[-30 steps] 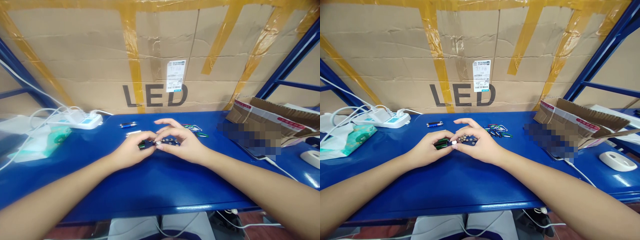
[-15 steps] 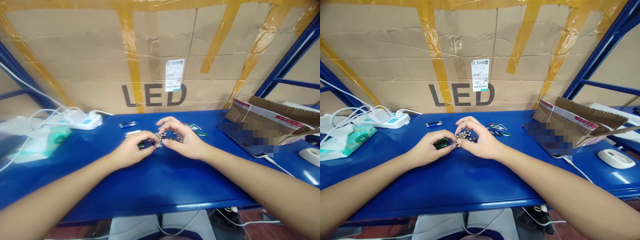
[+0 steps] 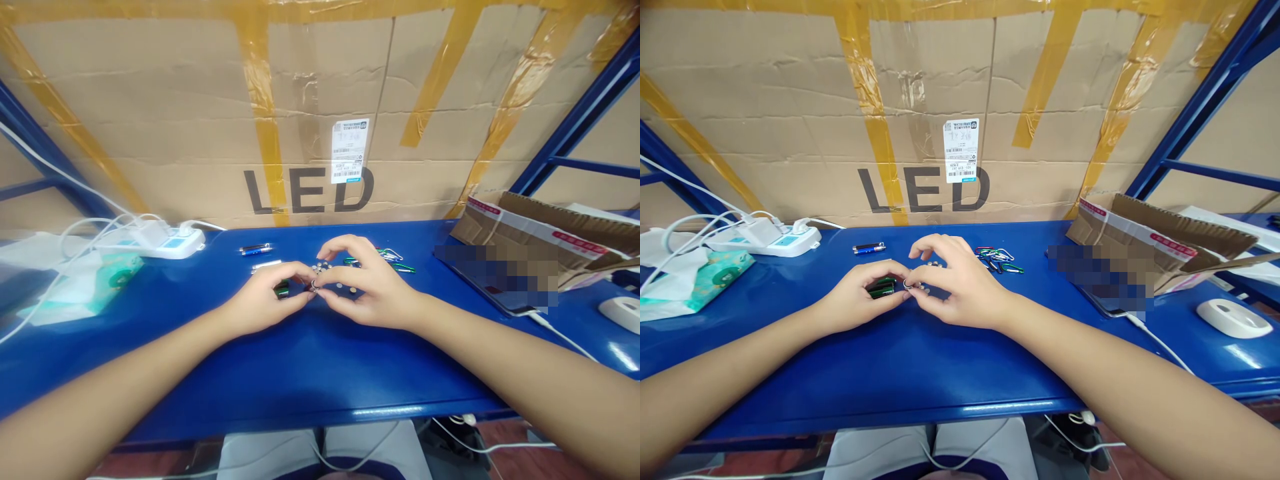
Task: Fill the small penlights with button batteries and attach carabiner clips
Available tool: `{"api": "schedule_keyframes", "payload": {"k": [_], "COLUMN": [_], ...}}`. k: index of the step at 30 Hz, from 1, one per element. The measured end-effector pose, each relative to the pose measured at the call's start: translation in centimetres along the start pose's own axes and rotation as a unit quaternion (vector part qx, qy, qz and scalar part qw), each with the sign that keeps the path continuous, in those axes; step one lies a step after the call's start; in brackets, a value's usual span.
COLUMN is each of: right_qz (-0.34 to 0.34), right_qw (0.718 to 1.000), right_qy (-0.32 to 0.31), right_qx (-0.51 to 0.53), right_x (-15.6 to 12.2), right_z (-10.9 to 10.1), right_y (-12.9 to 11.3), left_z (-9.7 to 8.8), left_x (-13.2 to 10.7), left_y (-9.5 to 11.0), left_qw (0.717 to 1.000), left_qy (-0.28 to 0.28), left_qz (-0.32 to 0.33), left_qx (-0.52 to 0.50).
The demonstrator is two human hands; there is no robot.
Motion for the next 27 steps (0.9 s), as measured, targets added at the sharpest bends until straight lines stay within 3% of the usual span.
{"api": "schedule_keyframes", "payload": {"k": [7,13,21,27], "right_qz": [-0.037,0.066,0.175,0.194], "right_qw": [0.999,0.997,0.964,0.95], "right_qy": [-0.011,0.025,-0.184,-0.23], "right_qx": [-0.019,-0.009,-0.082,-0.079], "right_x": [0.0,0.2,-1.4,-1.7], "right_z": [-0.3,-0.6,2.3,3.1], "right_y": [-0.4,0.3,3.4,4.0], "left_z": [0.0,0.0,-0.4,-0.4], "left_x": [-0.1,0.0,0.3,0.3], "left_y": [0.0,0.3,-1.5,-1.1], "left_qw": [1.0,1.0,0.994,0.998], "left_qy": [-0.003,-0.007,0.052,0.037], "left_qz": [0.019,0.012,-0.076,-0.046], "left_qx": [0.007,0.003,-0.058,-0.021]}}
Point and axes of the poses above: each hand's wrist, its own x-axis towards the middle knuckle, its own z-axis out of the palm, y = z × x, the point moved 4 cm from there along x, towards the middle knuckle, and after that the axes turned 3 degrees about -z, right-handed, at the moved point
